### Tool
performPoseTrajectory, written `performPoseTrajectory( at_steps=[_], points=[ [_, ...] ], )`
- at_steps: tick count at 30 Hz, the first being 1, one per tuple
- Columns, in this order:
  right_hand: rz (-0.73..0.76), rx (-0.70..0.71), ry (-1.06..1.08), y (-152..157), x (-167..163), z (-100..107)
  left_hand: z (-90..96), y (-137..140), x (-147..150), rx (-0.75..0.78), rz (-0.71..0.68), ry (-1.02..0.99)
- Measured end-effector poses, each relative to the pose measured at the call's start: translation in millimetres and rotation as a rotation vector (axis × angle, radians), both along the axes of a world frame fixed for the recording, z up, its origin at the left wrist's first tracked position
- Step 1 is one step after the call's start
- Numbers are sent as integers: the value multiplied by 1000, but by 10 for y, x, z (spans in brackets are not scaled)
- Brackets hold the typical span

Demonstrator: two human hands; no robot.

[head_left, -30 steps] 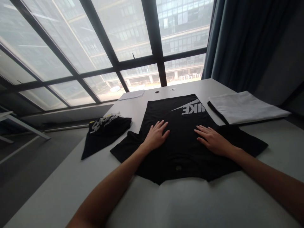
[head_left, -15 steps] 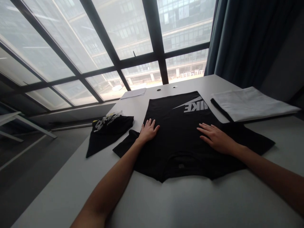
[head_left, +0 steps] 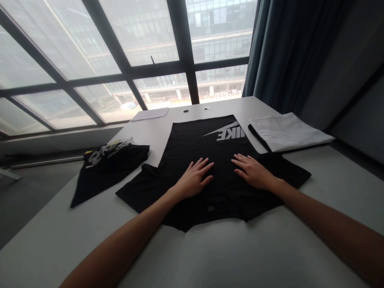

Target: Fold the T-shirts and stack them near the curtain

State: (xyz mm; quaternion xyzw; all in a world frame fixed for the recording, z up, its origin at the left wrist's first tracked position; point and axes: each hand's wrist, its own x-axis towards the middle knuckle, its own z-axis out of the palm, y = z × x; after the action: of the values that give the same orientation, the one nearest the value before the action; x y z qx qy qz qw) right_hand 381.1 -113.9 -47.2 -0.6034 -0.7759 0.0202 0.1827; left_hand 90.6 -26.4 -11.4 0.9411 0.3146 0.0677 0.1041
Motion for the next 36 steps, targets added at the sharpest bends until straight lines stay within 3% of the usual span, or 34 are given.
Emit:
performPoseTrajectory(
  at_steps=[4, 15, 21, 25, 28, 31, 36],
  points=[
    [-3, -9, 3, -3, -11, 33, -109, -54, 3, 49, -34, 46],
    [-4, -33, -4, -63, -134, 89, -118, -137, -102, 48, -65, 104],
    [34, -17, 4, -112, -280, 71, 24, -240, -226, -32, -33, 119],
    [-10, 57, 31, -114, -297, 111, 191, -228, 20, -6, 4, 36],
    [-150, 179, 59, -105, -273, 164, 213, -196, 306, 10, -29, -12],
    [-261, 205, 73, -83, -202, 142, 110, -171, 518, 10, -65, -7],
    [-292, 64, 77, -43, -114, -14, -148, -146, 585, 53, -87, 15]
  ],
)
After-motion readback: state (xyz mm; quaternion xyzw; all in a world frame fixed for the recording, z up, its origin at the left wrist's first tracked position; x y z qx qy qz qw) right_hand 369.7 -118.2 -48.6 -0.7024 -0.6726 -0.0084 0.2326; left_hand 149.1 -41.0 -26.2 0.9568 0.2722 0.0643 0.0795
